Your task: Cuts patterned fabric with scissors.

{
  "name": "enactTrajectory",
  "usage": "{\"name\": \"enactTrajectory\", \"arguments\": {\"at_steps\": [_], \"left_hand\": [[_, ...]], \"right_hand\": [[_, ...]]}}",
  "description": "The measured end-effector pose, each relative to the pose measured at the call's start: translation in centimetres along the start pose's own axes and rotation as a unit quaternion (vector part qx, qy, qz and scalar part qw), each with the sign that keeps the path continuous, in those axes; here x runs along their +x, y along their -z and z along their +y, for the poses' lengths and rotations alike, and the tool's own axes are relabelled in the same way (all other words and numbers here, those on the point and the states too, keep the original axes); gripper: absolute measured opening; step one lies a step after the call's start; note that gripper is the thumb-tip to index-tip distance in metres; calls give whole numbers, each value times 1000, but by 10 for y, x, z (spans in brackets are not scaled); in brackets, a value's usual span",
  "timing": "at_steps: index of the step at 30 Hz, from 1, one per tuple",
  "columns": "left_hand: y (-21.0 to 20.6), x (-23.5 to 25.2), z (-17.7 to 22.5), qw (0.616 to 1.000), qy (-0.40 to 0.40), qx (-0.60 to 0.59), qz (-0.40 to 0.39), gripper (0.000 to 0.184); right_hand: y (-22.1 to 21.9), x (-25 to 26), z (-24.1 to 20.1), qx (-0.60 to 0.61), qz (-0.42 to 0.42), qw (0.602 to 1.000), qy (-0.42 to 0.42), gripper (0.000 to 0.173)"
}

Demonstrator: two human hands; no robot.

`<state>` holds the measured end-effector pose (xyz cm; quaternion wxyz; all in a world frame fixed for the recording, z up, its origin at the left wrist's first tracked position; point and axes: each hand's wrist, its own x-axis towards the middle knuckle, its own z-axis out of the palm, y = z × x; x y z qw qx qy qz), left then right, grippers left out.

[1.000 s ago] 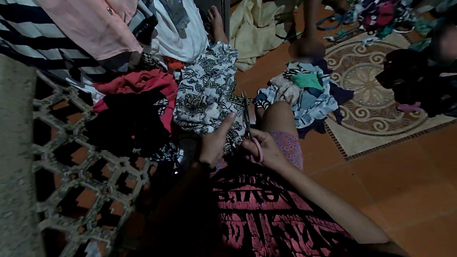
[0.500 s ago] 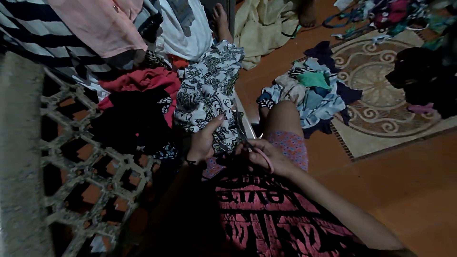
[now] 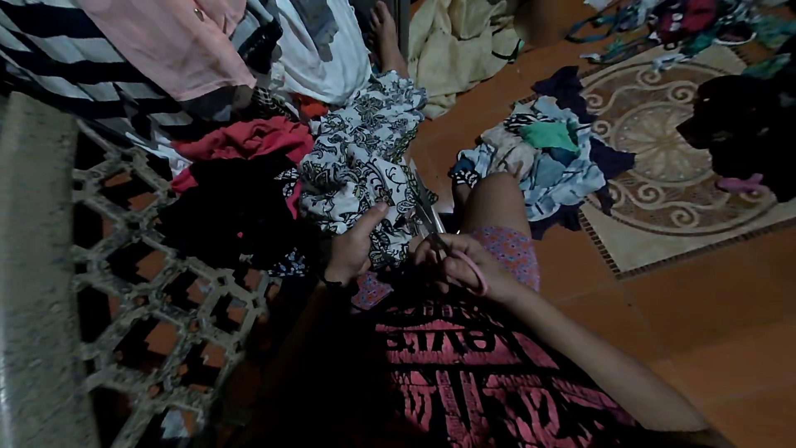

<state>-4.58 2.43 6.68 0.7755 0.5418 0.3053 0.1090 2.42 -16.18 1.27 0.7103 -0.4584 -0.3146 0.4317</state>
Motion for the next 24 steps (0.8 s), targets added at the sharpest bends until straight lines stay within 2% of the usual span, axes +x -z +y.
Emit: {"name": "enactTrajectory", "arguments": {"at_steps": [9,18,24], "left_hand": [[-8,-5,0,999,-9,27,28,14],[-7,-4,-2,999,-13,22,31,14],[-7,-3,-5,1000,-12,10,19,14]], "right_hand": [[-4,4,-3,-2,45,999,-21,45],[-5,2,-2,6,53,998,-22,36],[-5,0,-2,-10,55,998,-20,42]]}}
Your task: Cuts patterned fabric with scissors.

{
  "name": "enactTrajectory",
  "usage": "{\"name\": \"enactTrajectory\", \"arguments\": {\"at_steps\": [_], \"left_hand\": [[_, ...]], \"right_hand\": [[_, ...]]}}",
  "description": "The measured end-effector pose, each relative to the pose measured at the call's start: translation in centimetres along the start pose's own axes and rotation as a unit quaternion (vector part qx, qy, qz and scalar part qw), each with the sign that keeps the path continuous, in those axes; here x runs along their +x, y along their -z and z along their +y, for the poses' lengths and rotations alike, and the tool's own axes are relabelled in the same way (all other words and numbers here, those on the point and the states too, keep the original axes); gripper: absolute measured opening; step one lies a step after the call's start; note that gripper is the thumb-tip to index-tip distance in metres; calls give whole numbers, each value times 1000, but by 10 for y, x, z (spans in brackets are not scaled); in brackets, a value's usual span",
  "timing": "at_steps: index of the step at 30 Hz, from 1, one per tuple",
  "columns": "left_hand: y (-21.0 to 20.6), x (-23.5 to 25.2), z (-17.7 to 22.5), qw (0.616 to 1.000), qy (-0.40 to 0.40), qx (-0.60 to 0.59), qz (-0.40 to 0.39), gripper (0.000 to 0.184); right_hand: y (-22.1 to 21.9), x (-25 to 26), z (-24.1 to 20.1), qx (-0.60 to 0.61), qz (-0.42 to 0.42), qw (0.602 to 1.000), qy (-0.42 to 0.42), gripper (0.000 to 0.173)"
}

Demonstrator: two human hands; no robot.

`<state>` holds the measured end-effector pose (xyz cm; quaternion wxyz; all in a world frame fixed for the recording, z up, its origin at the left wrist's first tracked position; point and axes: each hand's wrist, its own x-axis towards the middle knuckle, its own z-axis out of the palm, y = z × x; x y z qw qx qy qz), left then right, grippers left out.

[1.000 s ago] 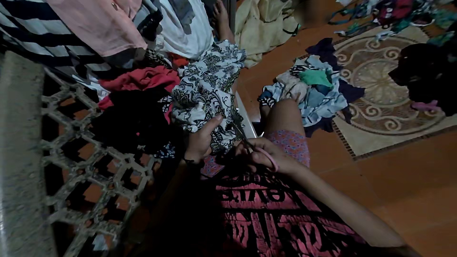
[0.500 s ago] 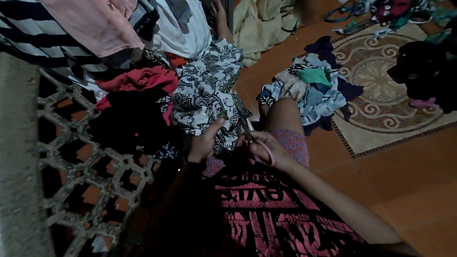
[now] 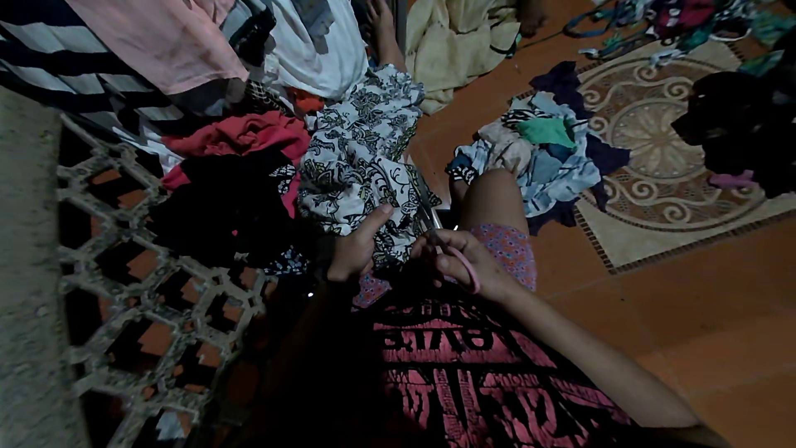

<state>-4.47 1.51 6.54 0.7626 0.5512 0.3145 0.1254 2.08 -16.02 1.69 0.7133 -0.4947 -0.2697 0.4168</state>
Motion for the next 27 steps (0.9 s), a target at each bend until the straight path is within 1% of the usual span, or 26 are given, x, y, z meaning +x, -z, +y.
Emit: {"name": "enactTrajectory", "arguments": {"at_steps": [7,12,15,18,21,23,25,27], "left_hand": [[-2,-1,-1,1000,-20,-1,1,17],[-2,-1,-1,1000,-15,-1,16,15],[-1,-1,-2,1000,-10,-5,13,14],[-1,-1,-1,1000,-4,3,12,18],[1,-3,-5,1000,7,-2,-2,17],[3,-5,-7,1000,25,2,-3,15],[4,-6,-9,1000,25,1,0,15],[4,-6,-11,1000,17,-8,-1,18]], "right_hand": [[-3,1,-3,-12,16,1000,-13,35],[-4,0,-4,-2,32,999,-35,26],[-4,0,-1,-3,38,999,-30,26],[-4,-1,-2,1,37,999,-29,28],[-3,-1,-2,18,30,999,-17,38],[-2,-1,-2,23,27,999,-13,42],[-2,0,-3,23,29,999,-17,42],[-4,0,-3,20,36,999,-26,38]]}}
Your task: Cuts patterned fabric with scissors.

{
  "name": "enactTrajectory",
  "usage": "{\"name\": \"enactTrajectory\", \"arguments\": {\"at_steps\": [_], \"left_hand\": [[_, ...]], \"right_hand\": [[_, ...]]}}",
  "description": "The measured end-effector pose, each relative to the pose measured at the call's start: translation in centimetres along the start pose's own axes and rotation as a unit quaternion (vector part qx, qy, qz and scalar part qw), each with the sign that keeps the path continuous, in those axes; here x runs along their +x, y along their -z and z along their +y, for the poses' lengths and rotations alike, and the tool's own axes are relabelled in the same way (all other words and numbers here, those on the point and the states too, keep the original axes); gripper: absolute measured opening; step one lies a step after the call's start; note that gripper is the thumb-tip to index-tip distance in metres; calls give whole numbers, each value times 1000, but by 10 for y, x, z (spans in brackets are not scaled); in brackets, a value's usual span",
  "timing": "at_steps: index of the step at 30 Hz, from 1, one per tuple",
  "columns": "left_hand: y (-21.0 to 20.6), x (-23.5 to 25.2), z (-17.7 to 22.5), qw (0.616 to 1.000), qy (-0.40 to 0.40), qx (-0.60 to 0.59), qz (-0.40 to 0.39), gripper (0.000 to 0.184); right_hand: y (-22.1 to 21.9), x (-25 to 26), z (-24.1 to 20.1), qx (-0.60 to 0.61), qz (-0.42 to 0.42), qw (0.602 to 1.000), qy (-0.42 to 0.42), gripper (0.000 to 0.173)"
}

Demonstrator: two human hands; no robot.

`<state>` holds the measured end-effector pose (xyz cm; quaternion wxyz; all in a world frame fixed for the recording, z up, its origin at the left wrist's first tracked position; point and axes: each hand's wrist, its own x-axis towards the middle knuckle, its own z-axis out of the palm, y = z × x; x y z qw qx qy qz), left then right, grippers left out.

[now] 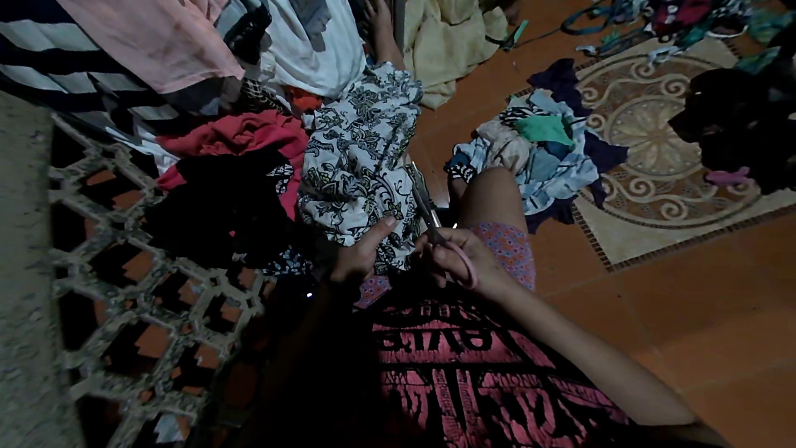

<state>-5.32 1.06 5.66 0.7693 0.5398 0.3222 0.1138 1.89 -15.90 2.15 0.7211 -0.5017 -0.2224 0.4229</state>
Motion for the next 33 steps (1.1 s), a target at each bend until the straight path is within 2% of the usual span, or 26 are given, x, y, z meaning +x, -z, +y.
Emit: {"name": "enactTrajectory", "arguments": {"at_steps": [6,8,10,12,14,15,16,19,21,26,28,31,33], "left_hand": [[0,1,-1,1000,-7,3,14,21],[-3,1,3,998,20,28,52,20],[-4,4,5,993,51,43,93,19],[0,7,7,990,65,42,117,16],[9,12,5,989,87,17,118,12],[13,14,3,990,91,0,111,11],[16,14,3,990,93,-12,102,11],[12,7,7,990,109,1,86,18],[8,2,7,989,125,19,71,18],[9,-12,5,984,169,32,42,9],[14,-16,11,982,176,70,26,9],[28,-22,5,983,107,149,3,12],[39,-20,-2,961,125,240,-60,24]], "right_hand": [[-4,0,-4,-12,27,999,-37,17],[-1,-1,-3,-39,9,998,-42,23],[8,-3,-3,-105,-62,991,-55,42],[28,-7,-10,-160,-174,968,-87,59],[53,-14,-17,-181,-237,949,-105,59],[64,-17,-21,-181,-231,951,-100,54],[71,-19,-26,-182,-184,962,-90,50],[57,-5,-35,-186,62,979,-59,43],[39,18,-34,-156,146,976,-36,42],[9,50,-25,-96,174,979,-44,37],[9,49,-20,-93,180,978,-45,36],[13,41,-11,-82,190,977,-54,33],[14,33,-8,-69,192,977,-59,31]]}}
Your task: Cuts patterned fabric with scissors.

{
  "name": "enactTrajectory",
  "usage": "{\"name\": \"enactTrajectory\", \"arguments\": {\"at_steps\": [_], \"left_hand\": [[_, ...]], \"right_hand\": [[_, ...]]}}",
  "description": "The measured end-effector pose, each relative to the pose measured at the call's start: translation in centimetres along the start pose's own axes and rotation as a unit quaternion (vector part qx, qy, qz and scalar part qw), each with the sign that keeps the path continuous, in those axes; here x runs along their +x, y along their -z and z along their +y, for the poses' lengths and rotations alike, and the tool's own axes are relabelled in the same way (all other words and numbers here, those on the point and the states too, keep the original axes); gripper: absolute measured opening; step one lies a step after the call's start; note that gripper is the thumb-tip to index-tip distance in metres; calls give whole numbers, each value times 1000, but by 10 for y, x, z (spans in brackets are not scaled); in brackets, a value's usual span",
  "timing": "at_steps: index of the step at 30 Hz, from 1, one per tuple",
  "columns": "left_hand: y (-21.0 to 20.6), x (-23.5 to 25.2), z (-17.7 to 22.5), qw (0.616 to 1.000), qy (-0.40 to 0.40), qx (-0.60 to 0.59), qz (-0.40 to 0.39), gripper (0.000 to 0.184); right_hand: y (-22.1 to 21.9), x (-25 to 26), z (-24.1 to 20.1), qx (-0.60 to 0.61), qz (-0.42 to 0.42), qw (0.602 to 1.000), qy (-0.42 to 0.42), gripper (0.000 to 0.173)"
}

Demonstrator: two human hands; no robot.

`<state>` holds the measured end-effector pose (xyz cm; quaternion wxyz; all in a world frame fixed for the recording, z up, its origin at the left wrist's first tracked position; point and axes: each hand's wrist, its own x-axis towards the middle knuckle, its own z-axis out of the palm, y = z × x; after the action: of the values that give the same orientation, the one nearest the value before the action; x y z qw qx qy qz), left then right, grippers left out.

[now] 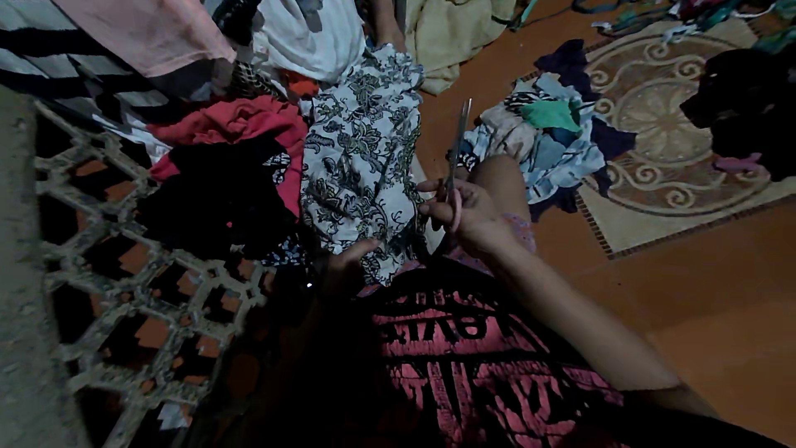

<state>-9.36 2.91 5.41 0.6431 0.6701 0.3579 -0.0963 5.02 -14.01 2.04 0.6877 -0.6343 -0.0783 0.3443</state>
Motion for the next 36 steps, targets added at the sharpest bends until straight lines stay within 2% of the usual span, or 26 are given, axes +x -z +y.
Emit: {"name": "enactTrajectory", "arguments": {"at_steps": [2,4,6,9,11,12,13,15,16,17,19,20,22,24,28,30,34,36], "left_hand": [[2,4,-13,999,27,23,-26,27],[-2,4,-38,999,-36,-41,-1,17],[-2,3,-47,995,-98,-33,-13,17],[5,14,-68,962,-260,-49,-60,21],[-2,18,-69,948,-296,-97,-57,17],[-5,18,-67,951,-275,-131,-57,14],[-11,17,-59,956,-204,-205,-50,10],[-27,18,-26,928,37,-368,31,20],[-31,22,-13,914,95,-391,56,22],[-32,26,-8,910,118,-394,57,28],[-30,31,-9,933,106,-343,12,48],[-30,30,-6,951,102,-293,2,49],[-35,24,11,970,129,-191,75,46],[-38,24,19,970,144,-140,137,46],[-35,32,6,972,134,-124,147,55],[-34,34,3,974,111,-116,161,52],[-32,34,5,976,83,-102,175,47],[-30,33,5,980,97,-71,158,46]], "right_hand": [[2,-7,2,7,-3,1000,-13,30],[3,-12,6,11,6,1000,-21,30],[1,-15,11,15,23,999,-20,30],[-2,-20,13,15,49,998,-22,31],[-4,-22,15,11,51,998,-22,31],[-5,-23,16,9,45,999,-19,32],[-6,-24,17,5,40,999,-17,33],[-7,-26,16,-4,35,999,-22,34],[-8,-27,15,-8,32,999,-28,34],[-9,-28,16,-13,27,999,-30,34],[-11,-27,18,-6,18,999,-36,34],[-12,-27,19,4,13,999,-45,34],[-13,-23,23,28,7,997,-74,34],[-14,-20,26,43,8,994,-103,32],[-14,-7,33,102,-4,981,-164,17],[-17,-2,36,131,-16,977,-170,10],[-23,5,41,151,2,976,-156,18],[-23,10,39,175,-2,969,-171,13]]}}
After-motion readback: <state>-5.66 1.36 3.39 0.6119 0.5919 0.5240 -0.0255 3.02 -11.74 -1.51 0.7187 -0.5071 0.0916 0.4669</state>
